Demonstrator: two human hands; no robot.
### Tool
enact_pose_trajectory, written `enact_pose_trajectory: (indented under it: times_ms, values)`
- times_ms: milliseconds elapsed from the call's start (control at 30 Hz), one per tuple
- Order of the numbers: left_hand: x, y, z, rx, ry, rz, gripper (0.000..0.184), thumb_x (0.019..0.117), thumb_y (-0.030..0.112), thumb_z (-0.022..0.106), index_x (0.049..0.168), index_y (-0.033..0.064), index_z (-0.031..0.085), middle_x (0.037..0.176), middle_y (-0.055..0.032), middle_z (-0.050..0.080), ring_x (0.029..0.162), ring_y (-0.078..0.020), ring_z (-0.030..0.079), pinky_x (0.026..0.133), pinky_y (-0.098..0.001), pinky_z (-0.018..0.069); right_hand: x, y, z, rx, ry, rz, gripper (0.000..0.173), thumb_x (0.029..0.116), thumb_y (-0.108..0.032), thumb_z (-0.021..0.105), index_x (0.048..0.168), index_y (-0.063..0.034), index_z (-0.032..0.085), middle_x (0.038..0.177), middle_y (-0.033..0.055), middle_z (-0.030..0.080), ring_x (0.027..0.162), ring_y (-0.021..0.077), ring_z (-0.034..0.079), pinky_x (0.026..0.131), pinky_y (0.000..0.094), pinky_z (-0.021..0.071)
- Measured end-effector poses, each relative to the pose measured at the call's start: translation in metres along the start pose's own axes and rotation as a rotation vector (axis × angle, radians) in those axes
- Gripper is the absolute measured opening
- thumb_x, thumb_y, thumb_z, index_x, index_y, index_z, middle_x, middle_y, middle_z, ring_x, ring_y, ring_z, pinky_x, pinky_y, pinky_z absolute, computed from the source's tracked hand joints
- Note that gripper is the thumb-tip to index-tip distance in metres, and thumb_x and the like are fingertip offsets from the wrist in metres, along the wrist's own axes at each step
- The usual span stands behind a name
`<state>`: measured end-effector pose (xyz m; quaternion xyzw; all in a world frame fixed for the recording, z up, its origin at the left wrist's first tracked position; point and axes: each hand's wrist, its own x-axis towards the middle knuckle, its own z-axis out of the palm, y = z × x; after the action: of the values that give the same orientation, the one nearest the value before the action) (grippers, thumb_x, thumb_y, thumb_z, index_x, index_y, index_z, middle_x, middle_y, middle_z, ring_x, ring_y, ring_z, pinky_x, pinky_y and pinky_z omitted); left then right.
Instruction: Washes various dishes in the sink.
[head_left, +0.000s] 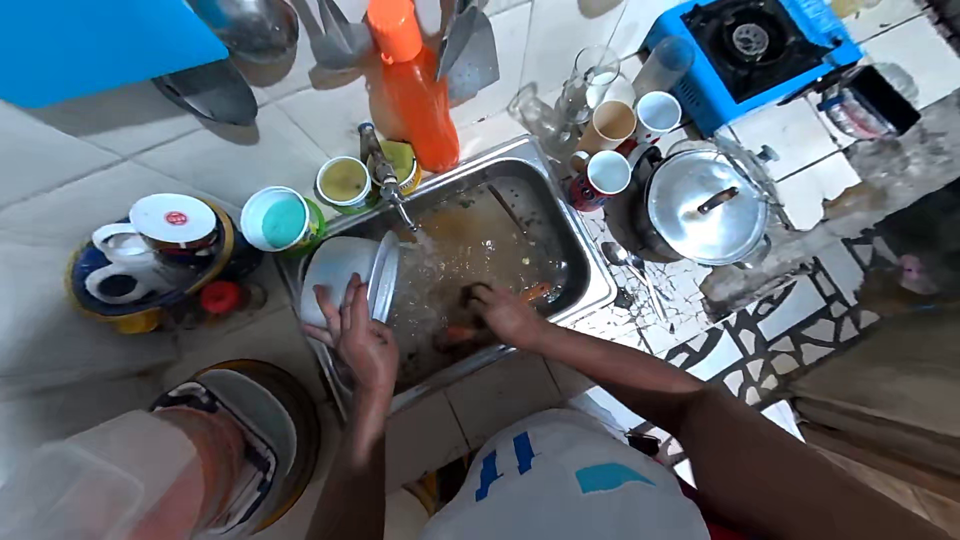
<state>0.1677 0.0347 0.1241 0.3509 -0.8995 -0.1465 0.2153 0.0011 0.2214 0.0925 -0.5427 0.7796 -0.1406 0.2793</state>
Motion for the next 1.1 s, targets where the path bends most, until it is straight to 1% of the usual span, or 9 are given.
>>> enact_pose_trajectory:
  times_ms: [167, 333, 400, 467, 567, 633, 733, 900, 1100]
  values:
    - [-0.012, -0.021, -0.025, 0.133, -0.026, 0.31, 0.047, 0.0969, -0.005, 0.045, 0.136, 0.0097, 0.065, 0.15, -0.0127, 0.056, 0.146, -0.0546, 0.033, 0.107, -0.0873, 0.006, -0.1, 0.075, 0.0, -0.213, 0.261, -0.039, 0.019, 0.0963, -0.004, 0.059, 0.112, -0.0052, 0.07, 0.123, 0.0171, 0.068, 0.115, 0.0402, 0.064, 0.095, 0.0547, 0.0551]
    - [-0.012, -0.033, -0.044, 0.142, 0.004, 0.342, 0.047, 0.094, 0.008, 0.043, 0.137, 0.0115, 0.063, 0.151, -0.023, 0.051, 0.145, -0.0643, 0.024, 0.103, -0.0903, 0.0042, -0.149, 0.114, -0.01, -0.177, 0.003, 0.072, 0.036, 0.1023, -0.009, 0.053, 0.137, -0.0115, 0.062, 0.155, 0.0134, 0.05, 0.14, 0.044, 0.048, 0.108, 0.0624, 0.0433]
    - [-0.015, -0.033, -0.046, 0.051, 0.124, 0.265, 0.047, 0.0981, 0.019, 0.04, 0.136, 0.0042, 0.062, 0.152, -0.0296, 0.047, 0.148, -0.0608, 0.021, 0.113, -0.0815, 0.0053, -0.162, 0.121, -0.024, -0.154, 0.15, 0.056, 0.04, 0.1007, -0.018, 0.059, 0.14, -0.0168, 0.062, 0.154, 0.0118, 0.052, 0.14, 0.0413, 0.05, 0.108, 0.0618, 0.0443]
    - [-0.021, -0.02, -0.051, -0.108, 0.263, 0.113, 0.052, 0.097, 0.017, 0.045, 0.139, -0.0128, 0.053, 0.152, -0.0376, 0.04, 0.148, -0.055, 0.028, 0.123, -0.0622, 0.0189, -0.179, 0.133, -0.042, -0.114, 0.362, 0.112, 0.038, 0.0988, -0.019, 0.063, 0.136, -0.0145, 0.066, 0.148, 0.0152, 0.057, 0.136, 0.0385, 0.055, 0.11, 0.0589, 0.0455]
    - [-0.033, 0.019, -0.061, -0.411, 0.351, -0.44, 0.069, 0.0911, -0.004, 0.056, 0.155, -0.0094, 0.029, 0.157, -0.0281, 0.037, 0.145, -0.0306, 0.042, 0.118, -0.0361, 0.0379, -0.217, 0.166, -0.08, -0.101, 0.673, 0.354, 0.04, 0.094, -0.013, 0.069, 0.134, -0.0077, 0.067, 0.141, 0.0228, 0.06, 0.129, 0.043, 0.058, 0.107, 0.0599, 0.0468]
    - [-0.038, 0.043, -0.059, -0.729, 0.446, -0.759, 0.084, 0.0834, -0.017, 0.054, 0.159, 0.0043, 0.025, 0.155, -0.0196, 0.04, 0.133, -0.0241, 0.052, 0.102, -0.0374, 0.0523, -0.247, 0.198, -0.103, -0.061, 0.839, 0.573, 0.044, 0.0983, -0.018, 0.062, 0.139, 0.0002, 0.06, 0.143, 0.0296, 0.053, 0.132, 0.0498, 0.051, 0.109, 0.064, 0.0417]
    - [-0.055, 0.083, -0.05, -0.983, 0.451, -1.008, 0.086, 0.0805, -0.02, 0.049, 0.157, 0.0097, 0.025, 0.147, -0.0186, 0.045, 0.123, -0.0279, 0.057, 0.091, -0.0468, 0.0565, -0.287, 0.261, -0.119, 0.195, 1.068, 0.821, 0.056, 0.103, -0.023, 0.052, 0.15, 0.0037, 0.042, 0.153, 0.032, 0.041, 0.141, 0.0466, 0.042, 0.115, 0.0599, 0.0372]
    - [-0.083, 0.164, -0.029, -1.085, 0.218, -1.117, 0.078, 0.0821, -0.016, 0.05, 0.153, 0.0102, 0.03, 0.134, -0.0178, 0.051, 0.108, -0.0251, 0.06, 0.082, -0.0452, 0.0573, -0.298, 0.335, -0.135, 0.926, 1.122, 1.009, 0.052, 0.1091, -0.031, 0.044, 0.154, -0.0073, 0.033, 0.144, 0.0234, 0.049, 0.11, 0.0339, 0.065, 0.087, 0.0499, 0.0578]
    - [-0.098, 0.255, 0.008, -1.093, -0.106, -1.059, 0.082, 0.0762, -0.018, 0.052, 0.152, 0.0061, 0.033, 0.132, -0.0208, 0.055, 0.104, -0.0264, 0.065, 0.078, -0.0442, 0.0602, -0.268, 0.398, -0.18, 0.48, 0.926, 0.772, 0.054, 0.107, -0.035, 0.049, 0.148, 0.0008, 0.048, 0.147, 0.0289, 0.052, 0.136, 0.0412, 0.052, 0.111, 0.057, 0.0431]
